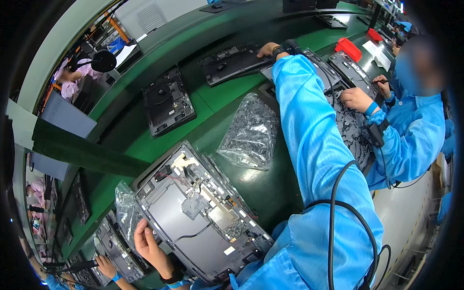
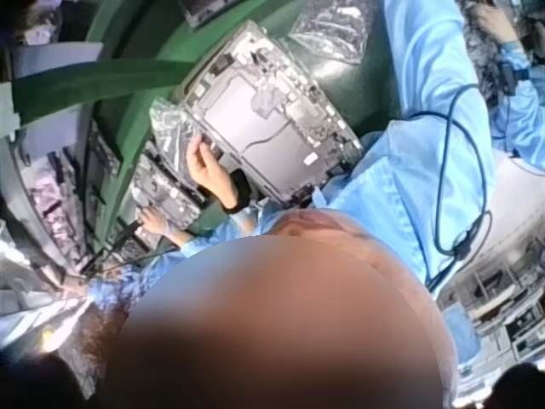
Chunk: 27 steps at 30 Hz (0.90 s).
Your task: The worker is connecting internal cables and components inside a tablet chassis on an assembly line.
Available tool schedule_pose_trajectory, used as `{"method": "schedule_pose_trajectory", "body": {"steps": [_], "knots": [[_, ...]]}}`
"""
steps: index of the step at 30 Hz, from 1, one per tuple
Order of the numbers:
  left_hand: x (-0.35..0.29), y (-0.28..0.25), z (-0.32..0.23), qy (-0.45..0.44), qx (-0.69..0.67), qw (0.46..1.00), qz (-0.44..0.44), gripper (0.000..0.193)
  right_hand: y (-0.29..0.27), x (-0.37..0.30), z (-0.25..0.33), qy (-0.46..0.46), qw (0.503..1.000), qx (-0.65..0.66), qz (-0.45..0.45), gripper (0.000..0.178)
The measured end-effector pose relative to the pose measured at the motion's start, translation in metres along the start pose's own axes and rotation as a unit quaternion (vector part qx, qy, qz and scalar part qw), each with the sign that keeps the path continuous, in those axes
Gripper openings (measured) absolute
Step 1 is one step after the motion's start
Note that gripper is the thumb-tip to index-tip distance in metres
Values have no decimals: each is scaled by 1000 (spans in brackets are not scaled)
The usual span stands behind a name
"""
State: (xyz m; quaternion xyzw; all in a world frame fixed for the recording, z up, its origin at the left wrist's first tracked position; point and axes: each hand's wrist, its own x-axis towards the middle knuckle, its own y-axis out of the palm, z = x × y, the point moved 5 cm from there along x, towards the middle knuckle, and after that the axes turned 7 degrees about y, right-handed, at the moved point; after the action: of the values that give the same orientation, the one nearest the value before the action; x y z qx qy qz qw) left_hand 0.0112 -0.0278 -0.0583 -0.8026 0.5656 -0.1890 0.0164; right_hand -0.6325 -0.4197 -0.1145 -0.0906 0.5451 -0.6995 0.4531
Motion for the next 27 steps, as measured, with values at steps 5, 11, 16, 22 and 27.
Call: {"method": "schedule_pose_trajectory", "body": {"steps": [5, 11, 16, 22, 27], "knots": [[10, -9, -36, 65, -31, 997, 24, 22, -33, -18, 11, -517, 827, -214, -56, 41], [25, -29, -74, 53, -150, 983, 89, 26, -14, -110, 82, -85, 822, 557, 79, 11], [49, 22, -124, -14, -314, 926, 209, 52, -25, -237, 84, -160, 734, 650, 114, 13], [67, 102, -150, -207, -423, 848, 245, 57, -15, -434, 48, -252, 661, 688, 162, 11], [76, 110, -135, -127, -510, 831, 181, 37, 46, -561, 24, -331, 674, 612, 247, 41]]}}
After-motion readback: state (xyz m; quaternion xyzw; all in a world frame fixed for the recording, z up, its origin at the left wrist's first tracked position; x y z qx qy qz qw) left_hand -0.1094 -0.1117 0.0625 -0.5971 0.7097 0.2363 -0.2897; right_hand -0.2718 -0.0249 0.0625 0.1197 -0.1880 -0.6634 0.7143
